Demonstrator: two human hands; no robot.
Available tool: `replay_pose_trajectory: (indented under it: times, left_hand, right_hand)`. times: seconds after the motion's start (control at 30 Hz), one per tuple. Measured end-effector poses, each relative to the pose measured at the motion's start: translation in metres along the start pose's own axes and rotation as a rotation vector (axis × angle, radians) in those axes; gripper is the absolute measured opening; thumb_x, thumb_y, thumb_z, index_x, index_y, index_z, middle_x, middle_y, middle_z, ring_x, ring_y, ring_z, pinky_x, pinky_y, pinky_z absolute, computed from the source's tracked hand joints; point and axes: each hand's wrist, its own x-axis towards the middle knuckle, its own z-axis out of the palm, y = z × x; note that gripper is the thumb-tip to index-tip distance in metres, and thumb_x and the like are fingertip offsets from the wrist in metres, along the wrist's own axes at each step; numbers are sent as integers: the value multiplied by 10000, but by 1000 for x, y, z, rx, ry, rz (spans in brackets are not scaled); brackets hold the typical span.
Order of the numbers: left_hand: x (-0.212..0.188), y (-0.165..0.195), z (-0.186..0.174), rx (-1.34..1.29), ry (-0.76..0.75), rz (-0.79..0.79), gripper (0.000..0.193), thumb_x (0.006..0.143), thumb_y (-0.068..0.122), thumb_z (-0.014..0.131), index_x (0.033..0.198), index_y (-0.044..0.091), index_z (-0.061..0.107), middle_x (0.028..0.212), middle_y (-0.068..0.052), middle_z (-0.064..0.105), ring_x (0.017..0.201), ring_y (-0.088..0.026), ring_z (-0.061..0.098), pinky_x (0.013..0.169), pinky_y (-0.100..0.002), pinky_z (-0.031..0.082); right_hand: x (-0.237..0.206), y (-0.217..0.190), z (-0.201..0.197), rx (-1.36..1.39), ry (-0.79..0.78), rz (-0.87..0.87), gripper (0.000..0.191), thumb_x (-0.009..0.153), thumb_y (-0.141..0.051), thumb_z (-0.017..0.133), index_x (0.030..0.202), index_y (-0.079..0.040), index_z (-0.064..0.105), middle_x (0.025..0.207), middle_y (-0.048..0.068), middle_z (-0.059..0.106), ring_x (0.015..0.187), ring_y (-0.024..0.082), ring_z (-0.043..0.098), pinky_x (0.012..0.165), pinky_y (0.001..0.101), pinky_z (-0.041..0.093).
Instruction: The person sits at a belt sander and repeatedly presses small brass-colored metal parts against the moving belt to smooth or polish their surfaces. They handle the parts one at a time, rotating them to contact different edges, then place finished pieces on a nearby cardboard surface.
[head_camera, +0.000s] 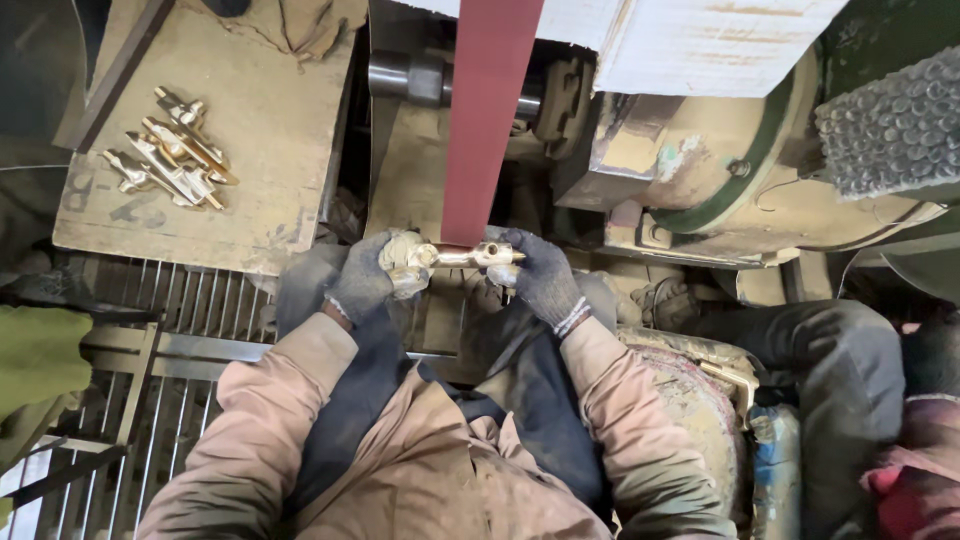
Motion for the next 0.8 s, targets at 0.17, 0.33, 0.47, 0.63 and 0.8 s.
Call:
replay_pose_trajectory:
  times: [0.17, 0.33, 0.47, 0.63, 0.8]
  left_hand:
    - [9, -9, 3, -58, 14, -50, 372, 789, 37, 843, 1127, 9, 690, 1001, -51, 729, 889, -109, 693, 786, -262, 592]
    - [13, -7, 11, -322, 43, -219, 309, 840, -15, 749, 1140, -6, 675, 939, -107, 730, 751, -153, 702, 605, -277, 566]
    - [16, 0, 15, -462, -5, -296, 198, 898, -19, 697, 1094, -33, 677, 885, -138, 707, 657, -177, 666, 494, -278, 489]
    - [23, 5, 17, -432, 16, -287, 68, 924, 3, 658, 983, -28, 654, 853, -140, 719, 646, -187, 691, 500, -295, 534]
    - [38, 5, 16, -1031, -447, -181, 163, 1044, 87, 642, 910, -3, 663, 801, -155, 687, 629, -215, 619, 472, -315, 466]
  right_hand:
    - [2, -1, 0, 193, -39, 75, 409, 855, -97, 784, 1232, -11, 651, 1031, 72, 758, 875, 128, 720, 782, 292, 596]
    - [3, -6, 1, 317, -11, 148, 368, 898, -72, 714, 1250, 10, 643, 1012, 78, 750, 753, 115, 719, 656, 273, 603]
    - [3, -3, 4, 312, 36, 196, 348, 911, -76, 714, 1238, 23, 646, 954, 96, 732, 662, 132, 687, 580, 285, 586]
    - [7, -1, 9, 119, 150, 66, 313, 933, -127, 760, 1171, 53, 664, 900, 125, 731, 718, 141, 688, 609, 292, 563]
    - [9, -6, 13, 158, 129, 180, 291, 952, -212, 709, 1096, 39, 683, 795, 90, 733, 651, 114, 688, 564, 281, 549]
